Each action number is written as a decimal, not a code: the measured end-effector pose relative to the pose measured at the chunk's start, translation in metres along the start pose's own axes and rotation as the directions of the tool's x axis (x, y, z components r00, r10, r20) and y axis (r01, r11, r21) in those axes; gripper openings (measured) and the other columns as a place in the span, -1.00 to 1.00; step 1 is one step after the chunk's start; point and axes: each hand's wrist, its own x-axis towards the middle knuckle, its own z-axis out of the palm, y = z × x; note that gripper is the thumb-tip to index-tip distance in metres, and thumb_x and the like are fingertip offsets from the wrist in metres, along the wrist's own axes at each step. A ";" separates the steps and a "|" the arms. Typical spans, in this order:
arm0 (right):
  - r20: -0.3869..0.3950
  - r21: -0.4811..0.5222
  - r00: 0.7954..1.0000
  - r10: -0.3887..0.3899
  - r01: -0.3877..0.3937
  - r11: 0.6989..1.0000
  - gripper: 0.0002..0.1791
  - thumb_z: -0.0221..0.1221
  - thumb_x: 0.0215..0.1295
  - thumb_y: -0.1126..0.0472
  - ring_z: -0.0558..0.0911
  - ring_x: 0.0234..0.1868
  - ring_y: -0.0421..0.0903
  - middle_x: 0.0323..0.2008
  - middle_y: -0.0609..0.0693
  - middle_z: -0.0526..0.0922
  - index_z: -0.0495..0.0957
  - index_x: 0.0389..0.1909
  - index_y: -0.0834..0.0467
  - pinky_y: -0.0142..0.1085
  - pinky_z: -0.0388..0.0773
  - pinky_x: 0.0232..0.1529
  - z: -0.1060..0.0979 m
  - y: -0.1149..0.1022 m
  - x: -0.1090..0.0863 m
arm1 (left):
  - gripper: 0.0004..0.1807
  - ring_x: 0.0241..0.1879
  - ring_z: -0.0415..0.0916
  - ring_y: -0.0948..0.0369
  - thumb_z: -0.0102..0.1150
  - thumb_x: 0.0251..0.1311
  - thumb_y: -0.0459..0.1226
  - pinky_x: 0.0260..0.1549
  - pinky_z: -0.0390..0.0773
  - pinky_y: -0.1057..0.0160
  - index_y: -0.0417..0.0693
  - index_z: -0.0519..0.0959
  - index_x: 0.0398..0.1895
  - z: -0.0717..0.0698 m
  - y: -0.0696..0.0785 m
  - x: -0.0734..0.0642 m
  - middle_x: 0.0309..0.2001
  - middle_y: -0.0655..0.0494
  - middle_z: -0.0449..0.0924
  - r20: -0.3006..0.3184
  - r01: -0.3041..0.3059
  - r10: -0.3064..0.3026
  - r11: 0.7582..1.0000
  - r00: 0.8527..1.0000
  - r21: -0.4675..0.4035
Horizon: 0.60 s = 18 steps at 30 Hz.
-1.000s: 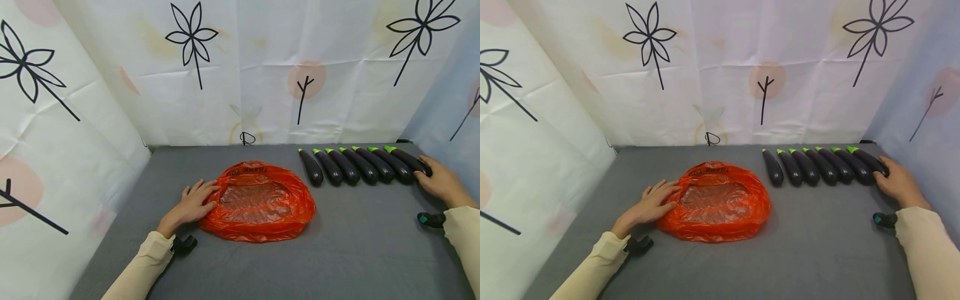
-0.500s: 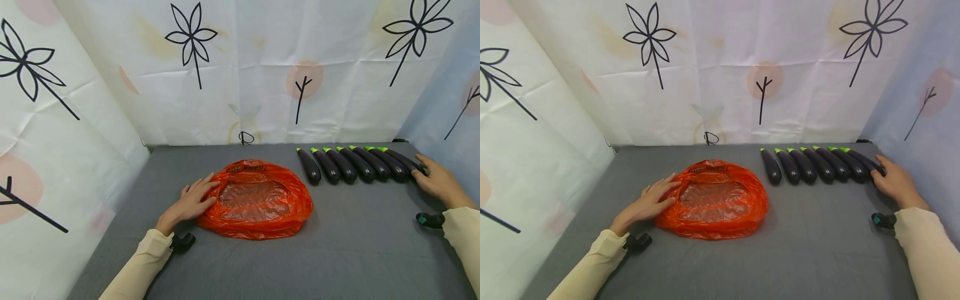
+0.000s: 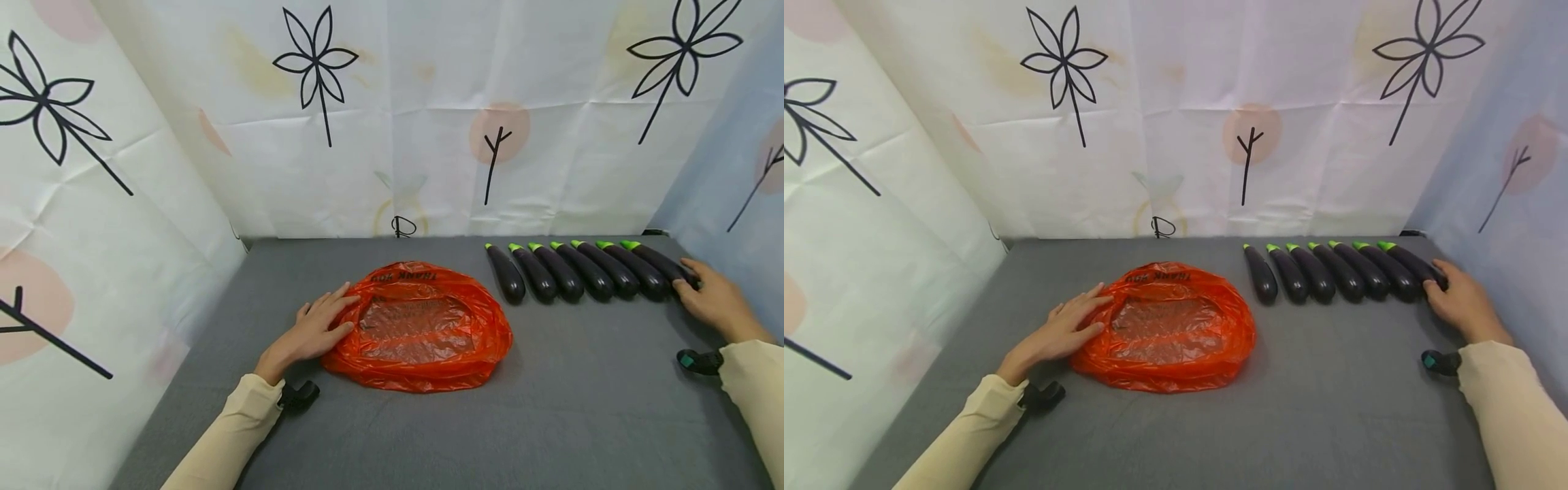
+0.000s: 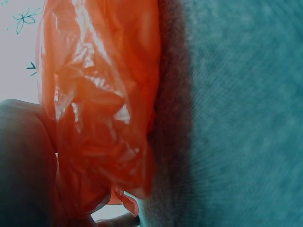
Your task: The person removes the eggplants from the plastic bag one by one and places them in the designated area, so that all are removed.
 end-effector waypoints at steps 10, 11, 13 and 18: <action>-0.026 0.033 0.999 0.032 -0.031 0.999 -0.22 -0.29 0.59 -0.01 0.24 0.20 0.67 0.35 0.71 0.10 -0.20 0.56 0.46 0.47 0.24 0.15 -0.004 0.005 0.000 | -0.39 0.63 -0.19 -0.19 -0.18 0.58 0.04 0.37 -0.25 -0.53 0.18 0.16 0.62 -0.007 0.001 0.003 0.68 0.05 -0.18 -0.025 -0.021 0.019 0.998 1.000 -0.065; -0.039 0.033 0.998 0.042 -0.040 0.999 -0.21 -0.30 0.59 -0.03 0.22 0.22 0.67 0.38 0.69 0.07 -0.20 0.56 0.45 0.46 0.22 0.17 -0.005 0.003 -0.001 | -0.39 0.63 -0.20 -0.21 -0.20 0.59 0.04 0.37 -0.25 -0.53 0.18 0.15 0.62 -0.010 0.002 0.003 0.68 0.05 -0.19 -0.033 -0.027 0.025 0.998 0.999 -0.060; -0.081 0.029 0.995 0.050 -0.048 0.998 -0.19 -0.33 0.59 -0.08 0.19 0.27 0.66 0.43 0.65 0.03 -0.20 0.57 0.43 0.47 0.18 0.23 -0.006 -0.003 -0.003 | -0.38 0.63 -0.24 -0.24 -0.24 0.59 0.07 0.37 -0.27 -0.54 0.20 0.13 0.63 -0.016 0.003 0.003 0.69 0.06 -0.20 -0.062 -0.032 0.030 0.999 0.998 -0.033; -0.253 0.033 0.967 -0.038 0.048 0.998 -0.16 -0.30 0.59 -0.20 0.09 0.42 0.61 0.52 0.51 0.04 -0.09 0.60 0.34 0.47 -0.03 0.36 -0.007 -0.037 -0.011 | -0.34 0.64 -0.42 -0.26 -0.24 0.56 0.13 0.38 -0.35 -0.53 0.28 0.07 0.64 -0.031 0.013 0.003 0.69 0.08 -0.24 -0.212 -0.006 0.032 0.993 0.977 0.121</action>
